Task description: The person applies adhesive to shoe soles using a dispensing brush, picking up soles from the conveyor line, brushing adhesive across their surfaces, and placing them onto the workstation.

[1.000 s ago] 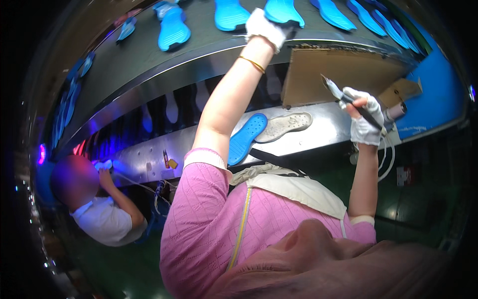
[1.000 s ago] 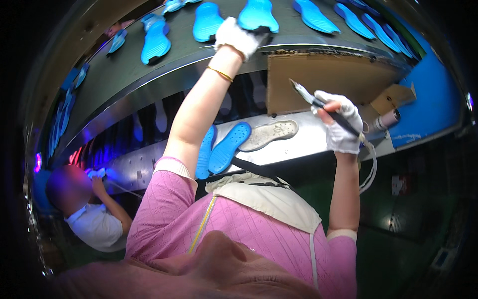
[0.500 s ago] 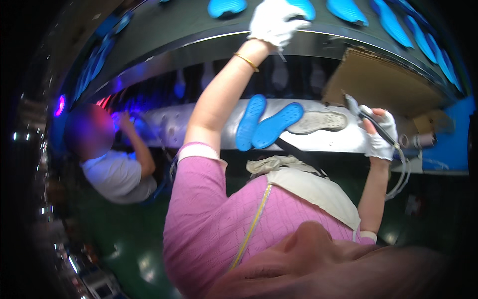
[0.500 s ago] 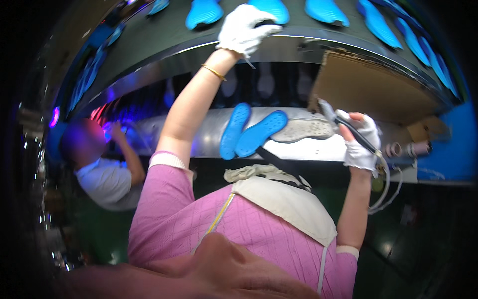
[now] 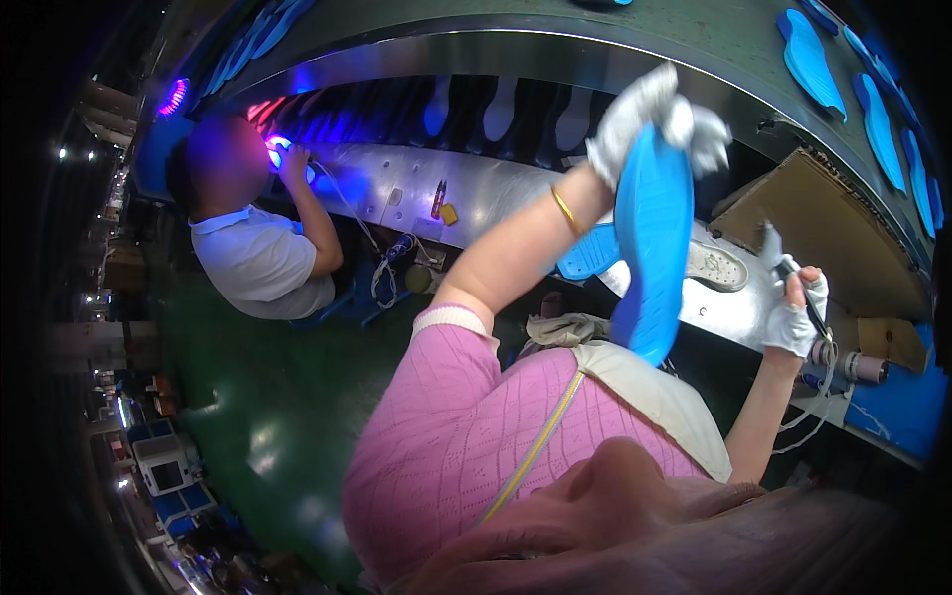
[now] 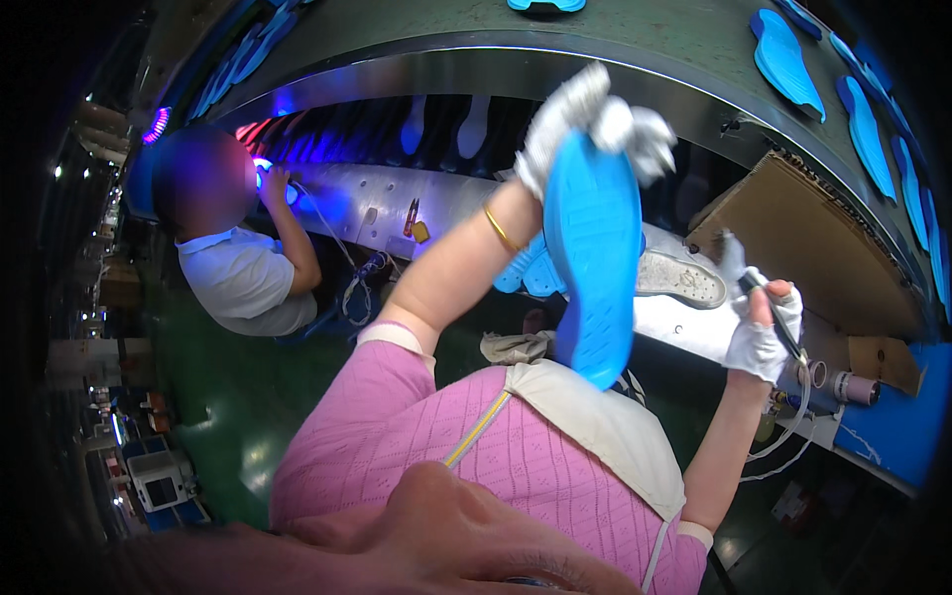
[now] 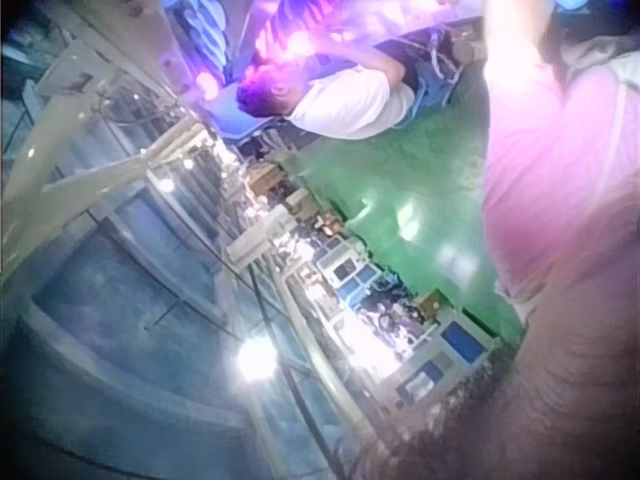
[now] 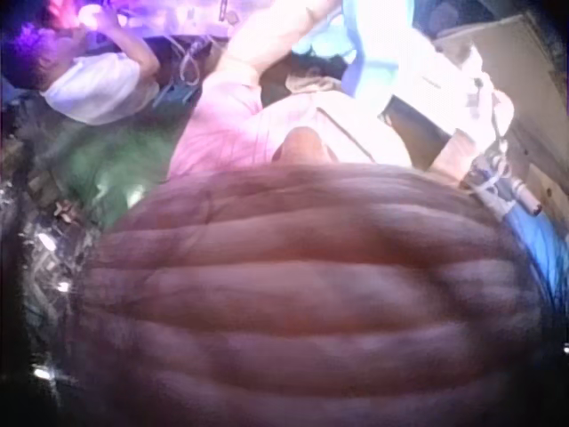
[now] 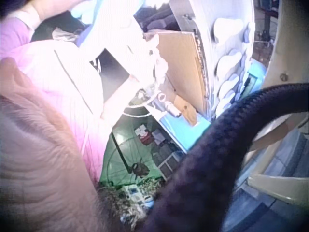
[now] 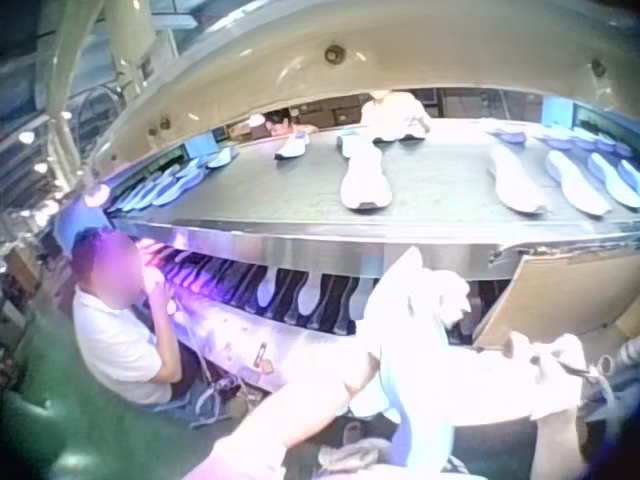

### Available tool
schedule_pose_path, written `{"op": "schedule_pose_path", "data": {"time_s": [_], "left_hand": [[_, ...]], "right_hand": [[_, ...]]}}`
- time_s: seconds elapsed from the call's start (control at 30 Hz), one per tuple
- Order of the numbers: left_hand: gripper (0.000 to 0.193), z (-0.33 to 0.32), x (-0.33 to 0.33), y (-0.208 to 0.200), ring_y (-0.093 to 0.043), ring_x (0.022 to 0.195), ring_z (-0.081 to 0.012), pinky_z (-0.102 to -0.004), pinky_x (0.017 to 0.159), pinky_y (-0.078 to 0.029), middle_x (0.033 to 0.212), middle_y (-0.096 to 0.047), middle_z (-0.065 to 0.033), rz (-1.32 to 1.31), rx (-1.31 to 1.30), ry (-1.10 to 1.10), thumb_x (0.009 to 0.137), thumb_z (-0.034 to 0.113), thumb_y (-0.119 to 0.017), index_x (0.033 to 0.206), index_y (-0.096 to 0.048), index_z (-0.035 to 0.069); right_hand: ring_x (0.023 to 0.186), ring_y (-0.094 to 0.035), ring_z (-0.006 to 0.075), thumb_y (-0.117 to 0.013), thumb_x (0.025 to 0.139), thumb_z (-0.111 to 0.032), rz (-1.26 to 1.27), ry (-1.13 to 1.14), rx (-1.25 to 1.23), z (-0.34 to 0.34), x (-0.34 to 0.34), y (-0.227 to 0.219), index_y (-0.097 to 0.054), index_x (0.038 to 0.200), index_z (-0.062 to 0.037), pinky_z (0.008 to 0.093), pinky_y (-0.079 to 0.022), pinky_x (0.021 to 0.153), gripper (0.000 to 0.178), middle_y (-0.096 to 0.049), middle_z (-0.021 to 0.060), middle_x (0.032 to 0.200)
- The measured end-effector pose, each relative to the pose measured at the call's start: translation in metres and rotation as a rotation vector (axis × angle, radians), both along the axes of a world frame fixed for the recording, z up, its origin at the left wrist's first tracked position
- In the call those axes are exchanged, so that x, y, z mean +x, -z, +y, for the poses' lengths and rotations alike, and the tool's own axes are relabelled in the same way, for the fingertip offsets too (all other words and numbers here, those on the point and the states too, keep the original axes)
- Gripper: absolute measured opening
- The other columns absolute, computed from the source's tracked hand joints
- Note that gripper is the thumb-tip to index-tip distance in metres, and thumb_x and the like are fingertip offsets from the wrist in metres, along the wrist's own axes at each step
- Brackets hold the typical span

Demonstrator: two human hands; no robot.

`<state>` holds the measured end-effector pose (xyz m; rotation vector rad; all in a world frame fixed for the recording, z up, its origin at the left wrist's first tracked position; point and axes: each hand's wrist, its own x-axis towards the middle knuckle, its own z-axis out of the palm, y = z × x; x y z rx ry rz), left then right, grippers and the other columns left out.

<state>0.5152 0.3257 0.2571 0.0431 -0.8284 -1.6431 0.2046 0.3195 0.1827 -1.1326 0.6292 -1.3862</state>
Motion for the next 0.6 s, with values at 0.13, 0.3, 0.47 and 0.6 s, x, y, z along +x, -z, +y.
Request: {"op": "schedule_pose_path", "data": {"time_s": [0.13, 0.3, 0.47, 0.6], "left_hand": [[0.07, 0.04, -0.03, 0.069, -0.061, 0.109, -0.034, -0.0532, 0.088, -0.053, 0.121, -0.058, -0.0215, 0.183, 0.328, 0.084, 0.09, 0.063, -0.043, 0.131, -0.048, 0.007], [0.073, 0.051, -0.048, 0.079, -0.066, 0.094, -0.0269, -0.0413, 0.082, -0.056, 0.107, -0.065, -0.0149, 0.251, 0.538, 0.078, 0.085, 0.071, -0.044, 0.124, -0.054, 0.009], [0.073, 0.045, -0.071, 0.07, -0.063, 0.096, -0.0241, -0.0375, 0.084, -0.056, 0.109, -0.062, -0.0117, 0.183, 0.547, -0.116, 0.081, 0.07, -0.052, 0.123, -0.055, 0.01], [0.076, 0.043, -0.063, 0.076, -0.061, 0.099, -0.0242, -0.0387, 0.087, -0.054, 0.113, -0.06, -0.0113, 0.224, 0.356, 0.029, 0.081, 0.07, -0.052, 0.127, -0.051, 0.009]], "right_hand": [[0.073, -0.061, 0.0123, -0.069, 0.079, 0.001, 0.23, -0.104, -0.085, 0.025, 0.03, -0.013, -0.054, 0.098, -0.0068, 0.0225, -0.047, 0.071, 0.025, -0.06, 0.0051, 0.087], [0.08, -0.062, 0.011, -0.069, 0.081, 0.003, 0.192, -0.114, -0.246, 0.015, 0.064, -0.034, -0.056, 0.1, -0.0045, 0.0214, -0.048, 0.076, 0.024, -0.064, 0.0069, 0.091], [0.074, -0.064, 0.0125, -0.068, 0.083, 0.003, 0.43, -0.021, -0.263, 0.02, 0.084, -0.036, -0.055, 0.095, -0.0041, 0.0224, -0.05, 0.067, 0.019, -0.065, 0.0087, 0.084], [0.074, -0.065, 0.0141, -0.068, 0.081, 0.003, 0.231, -0.267, -0.297, 0.033, 0.087, -0.042, -0.053, 0.099, -0.004, 0.0241, -0.052, 0.067, 0.024, -0.064, 0.0113, 0.089]]}}
